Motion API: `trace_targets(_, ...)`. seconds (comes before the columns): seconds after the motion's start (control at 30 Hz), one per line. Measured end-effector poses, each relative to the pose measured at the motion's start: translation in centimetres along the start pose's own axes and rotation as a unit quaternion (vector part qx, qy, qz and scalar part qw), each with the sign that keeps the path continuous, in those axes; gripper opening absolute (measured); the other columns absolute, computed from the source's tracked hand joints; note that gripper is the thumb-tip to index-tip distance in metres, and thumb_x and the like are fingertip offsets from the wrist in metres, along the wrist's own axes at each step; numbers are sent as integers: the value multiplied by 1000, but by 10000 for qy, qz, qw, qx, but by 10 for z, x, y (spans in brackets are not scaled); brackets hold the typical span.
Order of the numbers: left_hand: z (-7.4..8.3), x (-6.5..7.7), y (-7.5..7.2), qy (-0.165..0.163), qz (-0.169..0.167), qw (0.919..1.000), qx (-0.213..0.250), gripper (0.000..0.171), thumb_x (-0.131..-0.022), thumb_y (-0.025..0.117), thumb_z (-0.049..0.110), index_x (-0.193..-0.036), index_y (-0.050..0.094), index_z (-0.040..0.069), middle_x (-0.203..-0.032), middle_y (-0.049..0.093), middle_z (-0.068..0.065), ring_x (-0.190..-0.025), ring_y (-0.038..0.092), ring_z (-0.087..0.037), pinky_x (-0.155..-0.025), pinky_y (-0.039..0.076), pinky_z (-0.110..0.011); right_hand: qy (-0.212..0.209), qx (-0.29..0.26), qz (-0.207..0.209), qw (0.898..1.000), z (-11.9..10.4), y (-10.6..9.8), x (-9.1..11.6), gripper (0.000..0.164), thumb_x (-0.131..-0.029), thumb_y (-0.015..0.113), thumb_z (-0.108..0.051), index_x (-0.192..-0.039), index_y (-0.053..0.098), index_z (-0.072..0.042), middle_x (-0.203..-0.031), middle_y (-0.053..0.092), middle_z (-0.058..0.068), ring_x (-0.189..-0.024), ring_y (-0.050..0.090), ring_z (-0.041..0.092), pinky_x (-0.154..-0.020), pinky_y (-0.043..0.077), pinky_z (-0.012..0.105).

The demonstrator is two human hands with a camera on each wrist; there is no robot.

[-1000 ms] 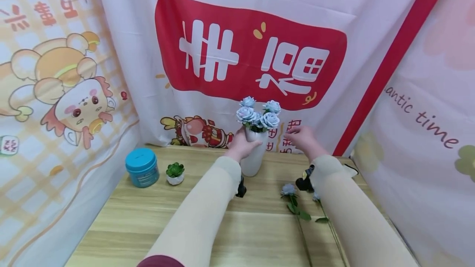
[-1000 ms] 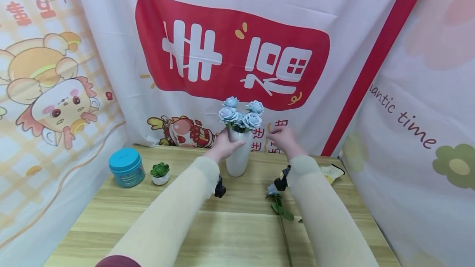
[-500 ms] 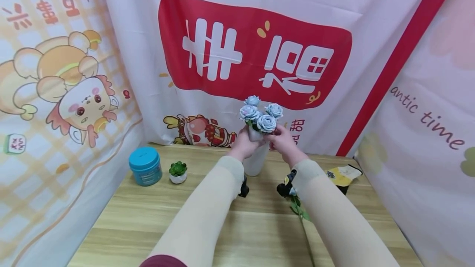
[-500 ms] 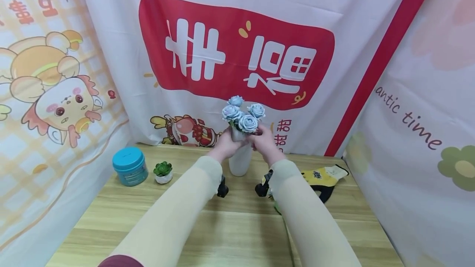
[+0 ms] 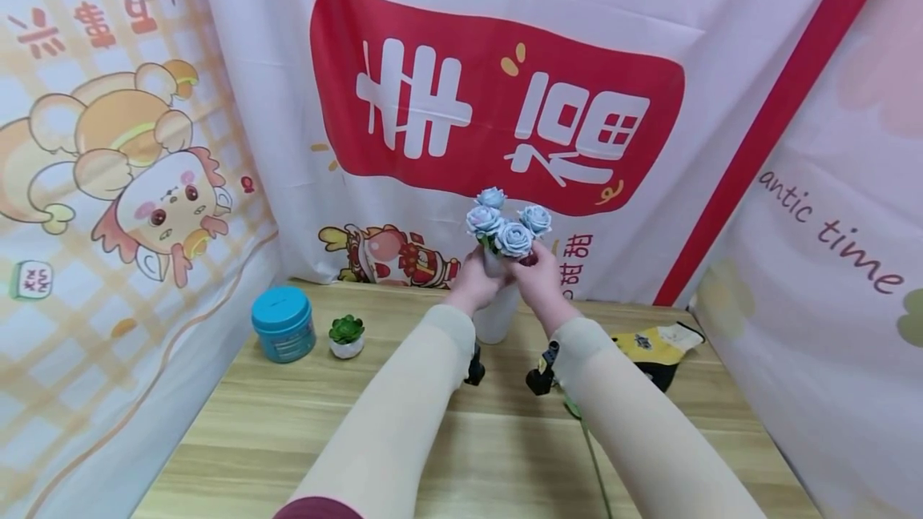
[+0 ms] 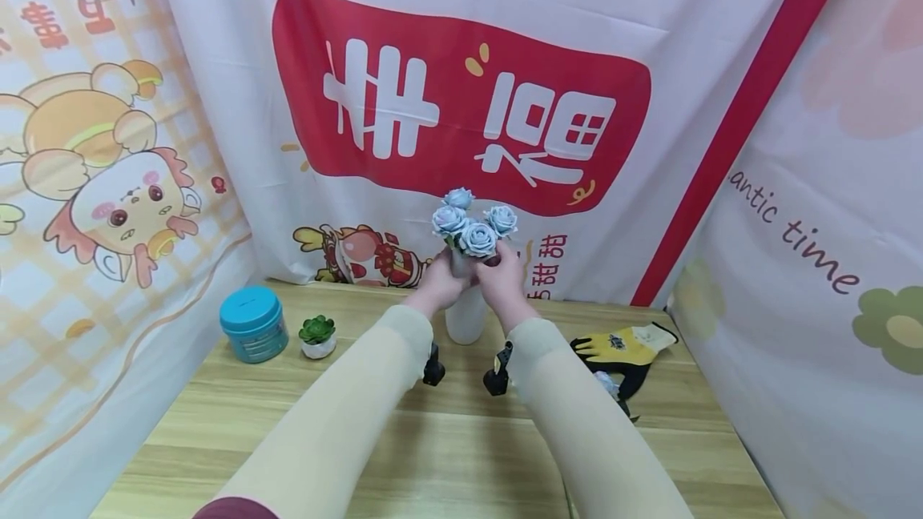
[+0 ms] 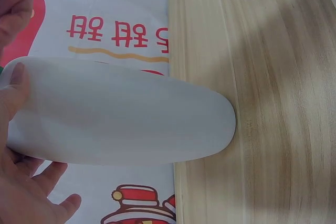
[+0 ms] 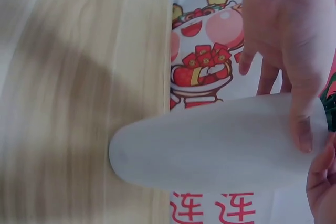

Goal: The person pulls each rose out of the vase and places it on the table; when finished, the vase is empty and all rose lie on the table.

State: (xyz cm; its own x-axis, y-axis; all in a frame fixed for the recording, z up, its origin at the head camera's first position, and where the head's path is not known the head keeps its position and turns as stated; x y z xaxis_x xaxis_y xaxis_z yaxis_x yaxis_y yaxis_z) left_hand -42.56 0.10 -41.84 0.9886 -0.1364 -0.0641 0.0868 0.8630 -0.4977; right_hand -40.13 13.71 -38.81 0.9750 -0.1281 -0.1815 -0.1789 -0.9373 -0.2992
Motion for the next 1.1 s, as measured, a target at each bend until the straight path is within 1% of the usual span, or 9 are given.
trace_targets(0.17, 1, 1, 0, -1, -10, 10000, -88, 87, -87, 75, 25, -157, 23, 19, -151, 40, -10, -133, 43, -31, -107, 37, -49, 59, -259, 53, 9996, -3, -1, 3, 38, -89, 67, -6, -127, 64, -9, -112, 61, 11, -96, 55, 24, -76, 52, 37)
trace_targets(0.27, 2, 1, 1, 111, 43, 9998, -171, 85, -86, 74, 20, -156, 25, 15, -150, 42, -12, -132, 44, -33, -108, 37, -50, 153, -282, -153, 9994, -3, -3, 3, 37, -90, 64, -6, -128, 65, -9, -112, 61, 12, -92, 55, 24, -71, 51, 35)
trace_targets(0.33, 2, 1, 2, 165, 61, 9997, -178, 85, -86, 75, 20, -155, 27, 14, -149, 43, -13, -131, 45, -33, -108, 37, -49, 288, -310, -364, 9984, -3, -4, 4, 39, -92, 63, -6, -131, 63, -11, -114, 60, 11, -90, 55, 24, -69, 51, 33)
trace_targets(0.4, 2, 0, 3, 174, 50, 9998, -118, 85, -86, 76, 22, -155, 28, 15, -148, 44, -12, -131, 45, -31, -107, 37, -48, 418, -440, -442, 9972, -3, -6, 4, 39, -93, 61, -3, -131, 63, -10, -113, 60, 12, -86, 55, 24, -67, 51, 33)
trace_targets(0.53, 0, -3, 5, 119, -41, 9997, 215, 87, -86, 79, 28, -155, 28, 19, -148, 44, -7, -132, 45, -27, -107, 38, -47, 547, -811, -135, 9951, -13, -13, 6, 33, -94, 60, -4, -127, 65, -11, -107, 60, 10, -78, 55, 21, -63, 50, 30)
trace_targets(0.67, 0, -3, 5, 140, 7, 9994, 326, 87, -85, 79, 32, -154, 28, 18, -149, 43, -6, -133, 44, -26, -106, 39, -48, 236, -1243, 90, 9919, -34, -24, 9, 25, -97, 62, -11, -122, 67, -10, -98, 59, 9, -68, 53, 17, -59, 49, 27)
trace_targets(0.87, 2, 0, 5, 207, 114, 9997, 95, 90, -86, 77, 39, -156, 25, 15, -154, 36, -10, -137, 39, -30, -108, 36, -49, -569, -1836, 194, 9812, -76, -47, 15, 29, -94, 70, -22, -121, 70, -14, -92, 58, 10, -64, 49, 17, -58, 49, 26)
trace_targets(1.0, 0, 0, 5, 134, 131, 9996, 206, 91, -86, 77, 40, -157, 24, 17, -156, 34, -7, -138, 38, -28, -109, 35, -49, -1140, -1853, 130, 9760, -99, -63, 26, 34, -91, 71, -31, -122, 71, -17, -91, 57, 12, -65, 49, 18, -59, 49, 24)
trace_targets(1.1, -2, -3, 6, 8, 144, 9996, 234, 91, -86, 77, 40, -157, 24, 19, -157, 34, -4, -138, 38, -25, -109, 35, -48, -1563, -1810, 126, 9709, -113, -74, 39, 37, -91, 71, -32, -125, 70, -18, -95, 57, 14, -68, 48, 20, -59, 49, 24)
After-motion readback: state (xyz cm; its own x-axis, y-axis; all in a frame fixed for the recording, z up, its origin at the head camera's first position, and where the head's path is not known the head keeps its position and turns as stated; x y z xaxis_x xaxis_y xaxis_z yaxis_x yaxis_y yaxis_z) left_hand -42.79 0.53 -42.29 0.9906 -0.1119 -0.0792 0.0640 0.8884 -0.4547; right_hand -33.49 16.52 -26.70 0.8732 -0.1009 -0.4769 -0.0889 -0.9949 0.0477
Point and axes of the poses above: each hand's wrist, its own x-axis away from the middle knuckle, its own y-axis out of the palm, z = x × y, the point moved 1 cm from there along -x, towards the middle knuckle
